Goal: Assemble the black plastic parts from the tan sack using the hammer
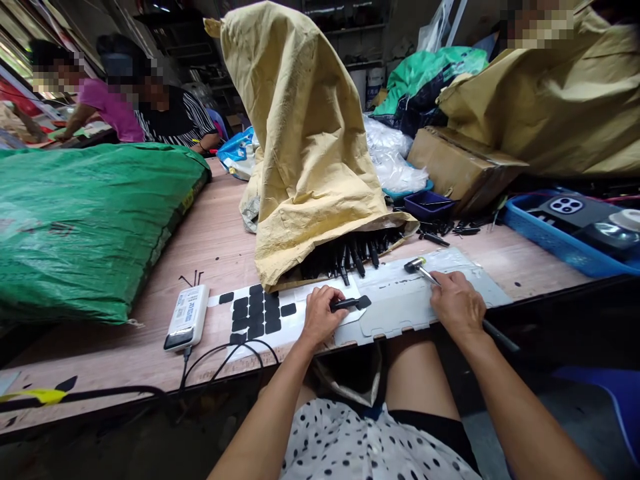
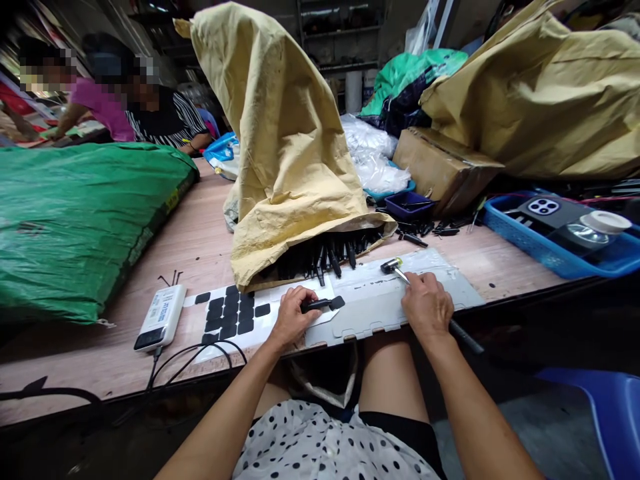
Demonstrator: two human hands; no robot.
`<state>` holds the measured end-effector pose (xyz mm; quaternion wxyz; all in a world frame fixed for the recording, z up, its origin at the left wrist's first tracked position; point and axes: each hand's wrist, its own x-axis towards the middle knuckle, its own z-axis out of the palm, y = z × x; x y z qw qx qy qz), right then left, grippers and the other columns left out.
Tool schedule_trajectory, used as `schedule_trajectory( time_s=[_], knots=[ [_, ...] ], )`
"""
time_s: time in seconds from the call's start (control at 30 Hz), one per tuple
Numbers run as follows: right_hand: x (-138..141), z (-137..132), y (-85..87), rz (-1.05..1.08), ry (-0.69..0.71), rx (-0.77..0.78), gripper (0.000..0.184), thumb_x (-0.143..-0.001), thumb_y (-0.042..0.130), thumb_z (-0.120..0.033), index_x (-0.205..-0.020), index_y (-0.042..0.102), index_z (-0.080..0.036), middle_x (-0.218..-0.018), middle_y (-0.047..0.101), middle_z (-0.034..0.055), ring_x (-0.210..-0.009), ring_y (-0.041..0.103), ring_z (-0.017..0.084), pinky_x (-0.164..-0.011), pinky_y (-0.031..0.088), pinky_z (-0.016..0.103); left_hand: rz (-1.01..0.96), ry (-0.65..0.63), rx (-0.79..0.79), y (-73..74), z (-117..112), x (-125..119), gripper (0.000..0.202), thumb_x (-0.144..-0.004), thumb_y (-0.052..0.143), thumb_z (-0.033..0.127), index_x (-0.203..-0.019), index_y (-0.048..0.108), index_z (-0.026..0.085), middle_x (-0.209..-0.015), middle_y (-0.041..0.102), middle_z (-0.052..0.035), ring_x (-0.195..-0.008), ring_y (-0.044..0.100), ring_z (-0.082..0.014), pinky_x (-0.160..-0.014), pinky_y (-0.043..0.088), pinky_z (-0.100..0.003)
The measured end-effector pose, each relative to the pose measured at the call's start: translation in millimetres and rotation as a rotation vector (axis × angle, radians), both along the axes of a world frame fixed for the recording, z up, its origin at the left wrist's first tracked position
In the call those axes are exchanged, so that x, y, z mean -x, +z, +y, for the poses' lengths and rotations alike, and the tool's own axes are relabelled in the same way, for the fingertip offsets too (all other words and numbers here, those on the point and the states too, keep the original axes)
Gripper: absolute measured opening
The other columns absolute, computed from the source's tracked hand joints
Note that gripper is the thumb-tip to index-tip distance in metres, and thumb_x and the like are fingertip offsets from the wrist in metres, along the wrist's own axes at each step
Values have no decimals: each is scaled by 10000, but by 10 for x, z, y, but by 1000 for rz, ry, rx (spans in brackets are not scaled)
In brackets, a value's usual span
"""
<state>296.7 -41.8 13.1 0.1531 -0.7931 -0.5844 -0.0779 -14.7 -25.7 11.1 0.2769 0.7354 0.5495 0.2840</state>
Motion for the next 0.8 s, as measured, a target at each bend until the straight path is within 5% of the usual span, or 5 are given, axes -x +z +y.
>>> schedule_trajectory(
  time_s=[0.2, 0.3, 0.4, 0.47, 0.8],
  knots=[
    [96, 71, 32, 45, -25, -113, 311, -899, 581, -245, -1159, 742, -194, -1079, 635, 153, -1017, 530, 318, -785, 400, 421, -3, 1, 7, 14, -8, -8, 178, -763, 739, 151, -889, 643, 230, -924, 657, 16, -934, 537, -205, -875, 357, -359],
    [394, 73, 96, 306, 278, -118, 309, -906, 572, -244, -1169, 724, -187, -1051, 661, 129, -992, 571, 278, -837, 448, 408, -6, -6, 7, 28, -17, -11, 161, -775, 752, 177, -888, 651, 231, -915, 660, 14, -933, 538, -207, -873, 359, -359],
    [721, 84, 107, 644, 687, 104, 265, -893, 620, -259, -1134, 725, -230, -993, 695, 68, -919, 612, 221, -822, 485, 355, -20, -17, -3, 28, -20, -5, 160, -783, 768, 197, -896, 660, 232, -920, 671, 15, -931, 546, -205, -868, 360, -356],
    [885, 97, 85, 701, 793, 180, 258, -863, 680, -260, -1116, 726, -249, -978, 708, 42, -935, 611, 216, -850, 481, 357, -26, -30, -12, 18, -20, 3, 161, -789, 774, 207, -903, 664, 232, -933, 680, 16, -930, 554, -202, -866, 357, -356],
    [1063, 110, 14, 505, 846, 135, 130, -832, 759, -276, -893, 655, -225, -849, 664, 4, -850, 559, 192, -805, 386, 350, 24, -88, -63, -34, -26, 27, 159, -816, 789, 333, -930, 714, 252, -927, 707, -1, -959, 548, -225, -871, 343, -380]
  ],
)
